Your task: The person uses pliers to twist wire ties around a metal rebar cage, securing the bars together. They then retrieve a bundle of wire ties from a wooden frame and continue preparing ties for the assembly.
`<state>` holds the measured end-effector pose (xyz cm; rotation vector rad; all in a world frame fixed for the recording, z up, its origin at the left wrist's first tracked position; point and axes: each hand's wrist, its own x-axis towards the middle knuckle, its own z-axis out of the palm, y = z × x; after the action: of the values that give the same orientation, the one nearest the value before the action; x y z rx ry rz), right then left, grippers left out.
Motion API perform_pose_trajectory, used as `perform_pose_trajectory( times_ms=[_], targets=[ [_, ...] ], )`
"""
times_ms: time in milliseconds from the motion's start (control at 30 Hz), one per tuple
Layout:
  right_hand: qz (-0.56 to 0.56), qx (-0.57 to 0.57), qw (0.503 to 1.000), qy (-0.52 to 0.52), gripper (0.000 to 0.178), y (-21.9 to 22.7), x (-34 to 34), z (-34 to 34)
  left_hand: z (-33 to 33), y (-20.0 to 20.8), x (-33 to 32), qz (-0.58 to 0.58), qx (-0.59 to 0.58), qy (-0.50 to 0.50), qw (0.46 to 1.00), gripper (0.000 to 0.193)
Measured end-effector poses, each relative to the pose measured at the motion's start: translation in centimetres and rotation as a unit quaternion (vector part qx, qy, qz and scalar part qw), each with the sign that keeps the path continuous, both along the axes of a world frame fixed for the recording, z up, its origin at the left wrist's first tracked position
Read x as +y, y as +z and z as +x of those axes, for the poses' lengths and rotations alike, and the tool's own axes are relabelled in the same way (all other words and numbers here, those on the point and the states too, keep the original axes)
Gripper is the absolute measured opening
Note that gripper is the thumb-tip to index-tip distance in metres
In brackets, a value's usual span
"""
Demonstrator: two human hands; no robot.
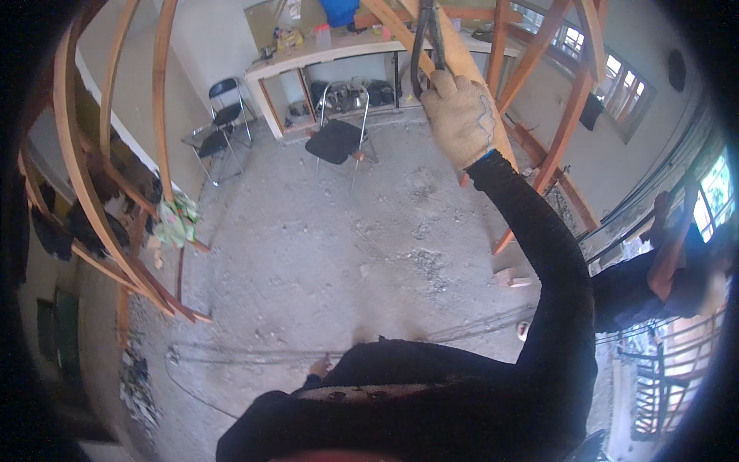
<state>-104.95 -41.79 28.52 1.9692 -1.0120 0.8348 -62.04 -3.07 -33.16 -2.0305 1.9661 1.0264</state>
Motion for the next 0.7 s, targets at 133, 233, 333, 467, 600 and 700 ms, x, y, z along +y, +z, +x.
perform_pose_trajectory(
  times_ms=[133,233,333,467,600,700],
  targets=[
    [-0.008,0.071,0.997,0.029,0.024,0.2,-0.9,-0.7,-0.4,-2.6,0.9,0.014,0.175,0.234,0.956,0.05],
    [-0.001,0.115,0.992,0.047,0.027,0.5,-1.9,-1.4,-0.9,-4.0,1.5,0.028,0.298,0.411,0.861,0.063],
    [0.005,0.152,0.987,0.057,0.026,1.1,-2.4,-1.9,-1.2,-4.8,2.2,0.043,0.312,0.443,0.839,0.06],
    [-0.007,0.196,0.978,0.065,0.029,1.6,-2.6,-1.9,-0.8,-5.7,3.4,0.03,0.091,0.19,0.977,0.037],
    [0.008,0.173,0.983,0.066,0.027,1.4,-2.1,-2.1,-1.2,-6.7,4.5,-0.016,0.023,0.135,0.99,0.032],
    [0.006,0.168,0.983,0.074,0.024,1.0,-2.0,-2.0,-1.5,-7.2,4.9,0.001,0.162,0.277,0.947,0.03]
  ],
)
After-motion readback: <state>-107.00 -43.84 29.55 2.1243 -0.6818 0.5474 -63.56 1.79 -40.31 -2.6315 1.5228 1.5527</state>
